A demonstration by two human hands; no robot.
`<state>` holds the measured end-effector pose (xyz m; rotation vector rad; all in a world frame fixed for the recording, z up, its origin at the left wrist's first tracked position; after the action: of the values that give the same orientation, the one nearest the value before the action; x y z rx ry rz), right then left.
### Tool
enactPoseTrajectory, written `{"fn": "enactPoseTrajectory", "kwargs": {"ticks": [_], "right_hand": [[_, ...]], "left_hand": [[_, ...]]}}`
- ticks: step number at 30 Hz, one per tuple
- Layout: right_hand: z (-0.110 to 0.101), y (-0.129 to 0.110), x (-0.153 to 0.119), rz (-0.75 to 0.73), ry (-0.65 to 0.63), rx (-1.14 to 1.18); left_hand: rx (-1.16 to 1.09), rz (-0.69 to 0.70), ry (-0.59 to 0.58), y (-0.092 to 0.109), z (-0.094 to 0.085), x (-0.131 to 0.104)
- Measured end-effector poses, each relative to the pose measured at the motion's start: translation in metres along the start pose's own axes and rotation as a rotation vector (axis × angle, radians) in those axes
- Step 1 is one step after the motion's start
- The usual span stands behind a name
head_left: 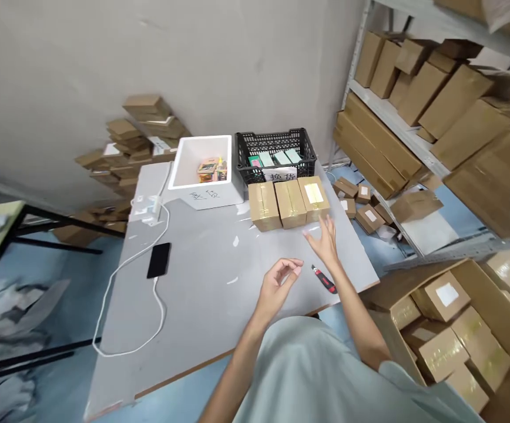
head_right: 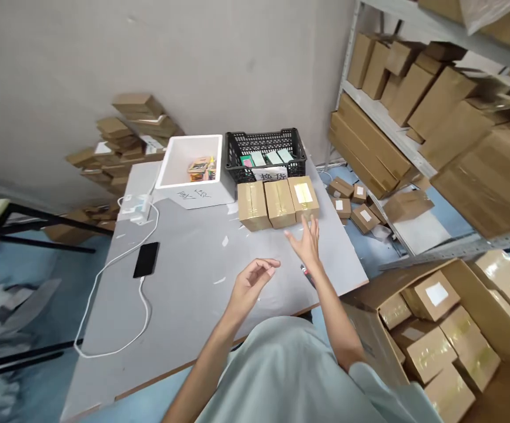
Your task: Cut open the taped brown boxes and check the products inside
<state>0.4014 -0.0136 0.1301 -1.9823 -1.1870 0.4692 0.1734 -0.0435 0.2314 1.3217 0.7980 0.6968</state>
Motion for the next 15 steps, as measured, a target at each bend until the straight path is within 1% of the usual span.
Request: {"fn": "enactPoseTrajectory", "kwargs": {"ticks": [2,3,4,6,8,11,15], "right_hand": [[0.008,0.015,0.069,0.06,-0.058,-0.053],[0.015,0.023,0.098,0.093,-0.093,-0.075],[0.023,0.032,0.122,0.126,-0.133,-0.096],[0.041,0.052,0.157,0.199,-0.218,-0.134],[0.057,0.071,0.174,0.248,-0.28,-0.182],[0.073,0.095,0.183,0.247,-0.304,-0.265],[0.083,0.109,0.187,0.265,-0.294,-0.319]], "left_hand": [[-0.005,-0.025,0.052,-0.004,0.011,0.016],[-0.007,-0.041,0.069,-0.007,0.015,0.022],[-0.006,-0.06,0.082,-0.01,0.019,0.026],[0.002,-0.099,0.114,-0.017,0.024,0.03],[0.015,-0.137,0.159,-0.023,0.024,0.033],[0.017,-0.183,0.223,-0.032,0.021,0.039],[0.004,-0.228,0.247,-0.039,0.021,0.047]]}}
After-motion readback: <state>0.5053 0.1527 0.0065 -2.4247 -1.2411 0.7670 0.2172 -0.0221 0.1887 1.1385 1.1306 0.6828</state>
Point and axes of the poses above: each hand's wrist, its own x-axis towards the middle knuckle, its own z-axis out of the palm, y = z × x, the point moved 3 cm from there along x, towards the middle knuckle, and after that the axes turned 4 degrees about -y, right-handed, at the moved point
